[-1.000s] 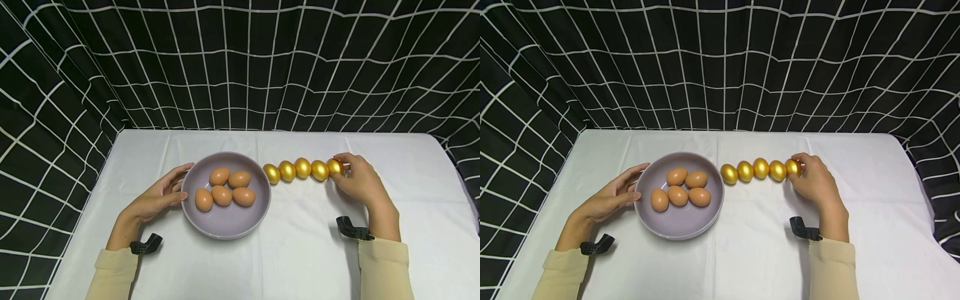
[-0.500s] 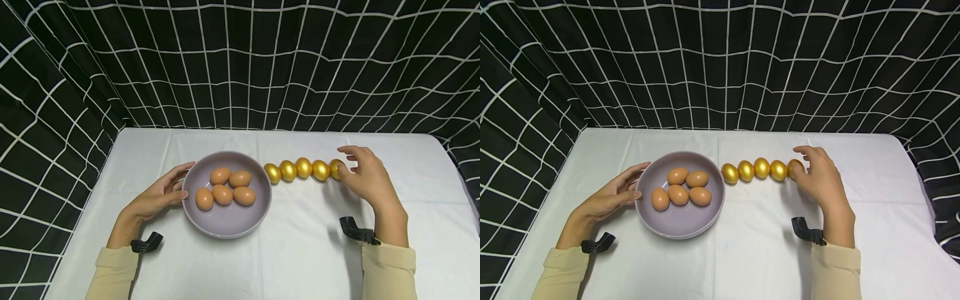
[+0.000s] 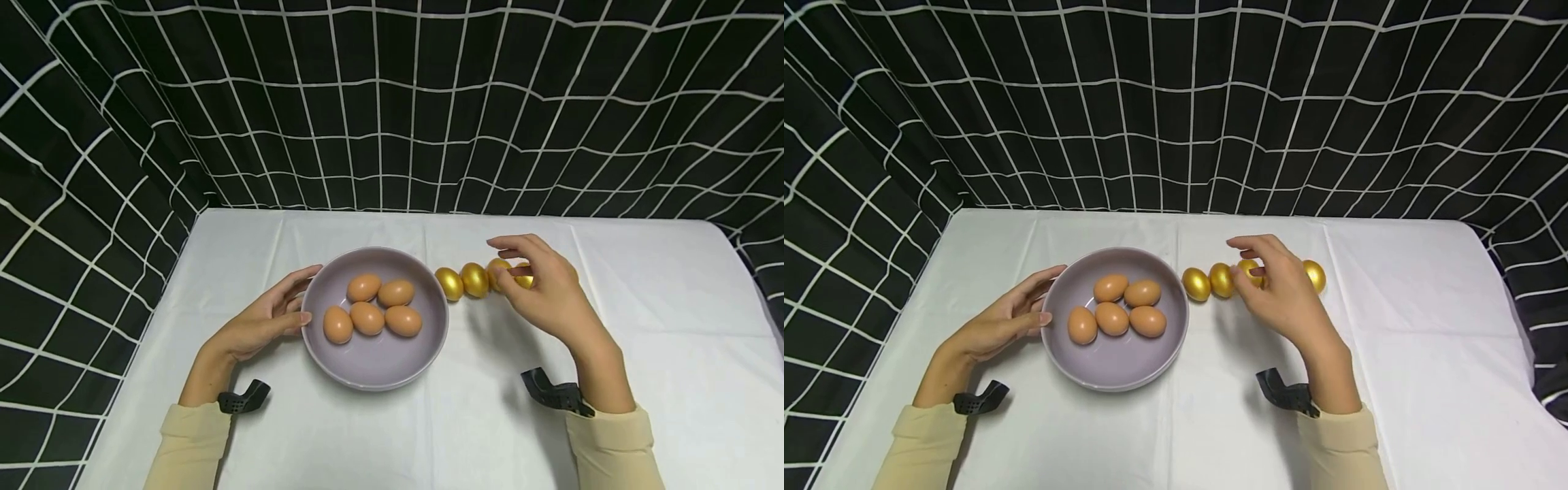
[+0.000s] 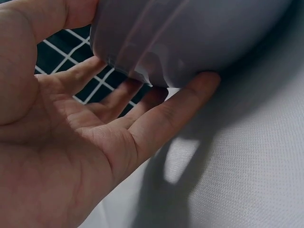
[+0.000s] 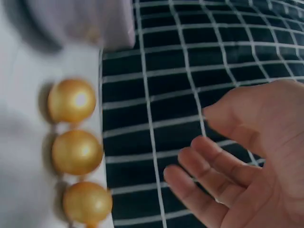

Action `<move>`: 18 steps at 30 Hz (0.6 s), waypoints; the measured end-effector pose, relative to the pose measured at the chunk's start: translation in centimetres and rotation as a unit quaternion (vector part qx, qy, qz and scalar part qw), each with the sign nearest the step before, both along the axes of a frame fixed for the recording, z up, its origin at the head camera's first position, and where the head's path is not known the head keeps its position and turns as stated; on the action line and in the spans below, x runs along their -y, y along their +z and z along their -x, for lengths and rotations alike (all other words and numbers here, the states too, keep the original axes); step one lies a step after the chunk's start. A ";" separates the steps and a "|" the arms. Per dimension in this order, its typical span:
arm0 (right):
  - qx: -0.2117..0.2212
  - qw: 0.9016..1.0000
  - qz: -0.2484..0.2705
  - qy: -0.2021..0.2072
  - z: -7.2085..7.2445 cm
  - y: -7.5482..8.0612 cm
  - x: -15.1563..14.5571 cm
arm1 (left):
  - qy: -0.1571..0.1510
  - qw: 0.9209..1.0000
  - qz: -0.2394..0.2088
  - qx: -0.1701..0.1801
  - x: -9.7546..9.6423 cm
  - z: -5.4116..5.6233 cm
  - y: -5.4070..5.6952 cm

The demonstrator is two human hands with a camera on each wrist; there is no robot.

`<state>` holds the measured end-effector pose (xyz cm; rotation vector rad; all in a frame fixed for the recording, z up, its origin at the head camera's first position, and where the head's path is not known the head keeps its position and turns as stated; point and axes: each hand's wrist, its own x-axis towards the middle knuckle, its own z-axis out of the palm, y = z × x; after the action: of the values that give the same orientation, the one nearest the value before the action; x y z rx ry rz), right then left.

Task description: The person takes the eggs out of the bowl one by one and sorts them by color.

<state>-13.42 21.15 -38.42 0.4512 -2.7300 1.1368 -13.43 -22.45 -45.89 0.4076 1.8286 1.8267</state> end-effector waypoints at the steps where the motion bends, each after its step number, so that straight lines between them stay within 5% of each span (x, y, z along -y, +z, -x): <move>1: -0.003 1.000 0.008 0.012 0.1 0.2 0.5 | -0.001 1.000 0.000 -0.001 0.0 -0.1 0.0; 8: -0.001 0.993 0.004 0.115 0.0 1.4 4.1 | -0.001 1.000 0.000 -0.005 0.1 -0.3 0.1; 18: 0.039 0.972 -0.106 0.206 0.0 1.4 8.3 | -0.004 1.000 0.000 -0.003 -0.2 -0.2 0.2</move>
<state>-13.40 12.84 -37.06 1.0649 -2.9234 0.9573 -13.27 -22.23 -45.72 0.4193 1.8285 1.8221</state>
